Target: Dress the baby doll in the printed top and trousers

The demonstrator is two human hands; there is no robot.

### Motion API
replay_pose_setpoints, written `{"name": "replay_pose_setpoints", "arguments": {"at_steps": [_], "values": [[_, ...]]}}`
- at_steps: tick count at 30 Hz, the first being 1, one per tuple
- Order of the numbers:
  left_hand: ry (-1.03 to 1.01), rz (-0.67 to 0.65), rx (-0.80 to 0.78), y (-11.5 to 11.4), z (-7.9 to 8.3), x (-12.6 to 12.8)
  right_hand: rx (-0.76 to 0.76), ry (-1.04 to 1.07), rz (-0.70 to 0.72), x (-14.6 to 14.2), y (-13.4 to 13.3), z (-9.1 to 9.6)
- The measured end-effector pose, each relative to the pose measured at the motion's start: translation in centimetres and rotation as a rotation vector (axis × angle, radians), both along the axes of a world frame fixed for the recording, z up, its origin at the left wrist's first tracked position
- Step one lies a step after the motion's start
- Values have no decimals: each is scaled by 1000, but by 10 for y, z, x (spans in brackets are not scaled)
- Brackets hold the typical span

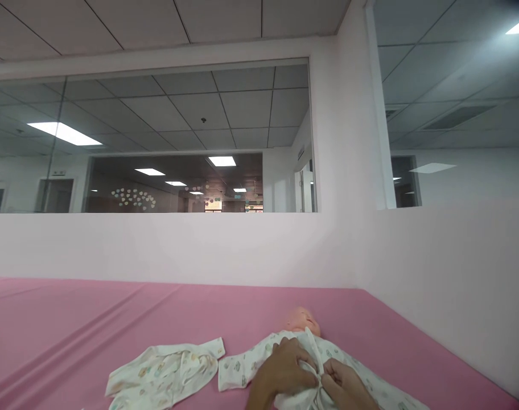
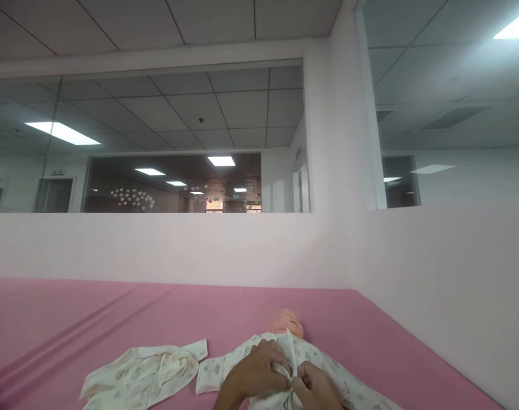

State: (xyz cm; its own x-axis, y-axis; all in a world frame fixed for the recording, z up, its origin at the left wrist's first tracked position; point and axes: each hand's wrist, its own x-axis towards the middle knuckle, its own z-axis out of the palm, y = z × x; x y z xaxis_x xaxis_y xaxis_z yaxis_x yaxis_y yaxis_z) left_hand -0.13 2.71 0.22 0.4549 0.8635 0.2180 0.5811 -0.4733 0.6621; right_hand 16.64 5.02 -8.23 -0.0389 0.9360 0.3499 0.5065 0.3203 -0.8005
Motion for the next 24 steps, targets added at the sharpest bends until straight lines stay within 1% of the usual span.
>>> {"name": "replay_pose_setpoints", "arguments": {"at_steps": [1,3,6,8,11,13,15,16,17,19,21,24], "values": [[0,6,5,1,-2,1,-8,41,32,1,0,-1],[-1,20,13,4,-7,4,-12,67,51,1,-1,-2],[-9,24,36,8,-13,7,19,27,18,-3,-6,-2],[-10,34,41,9,-14,7,37,-8,-22,-6,-8,-2],[-31,25,21,6,-10,5,38,-79,-80,-4,-11,1],[-66,12,10,5,-7,4,21,-84,-151,1,-11,4],[-103,35,-3,6,-7,3,8,-36,-265,8,-14,9],[-118,76,-6,9,-8,3,7,1,-329,12,-16,11],[-136,145,-4,12,-10,3,9,35,-381,14,-19,15],[-179,324,12,21,-16,3,26,94,-458,19,-25,23],[-225,488,27,31,-22,0,28,138,-491,23,-29,31],[-265,622,29,43,-31,-13,17,170,-519,36,-26,38]]}}
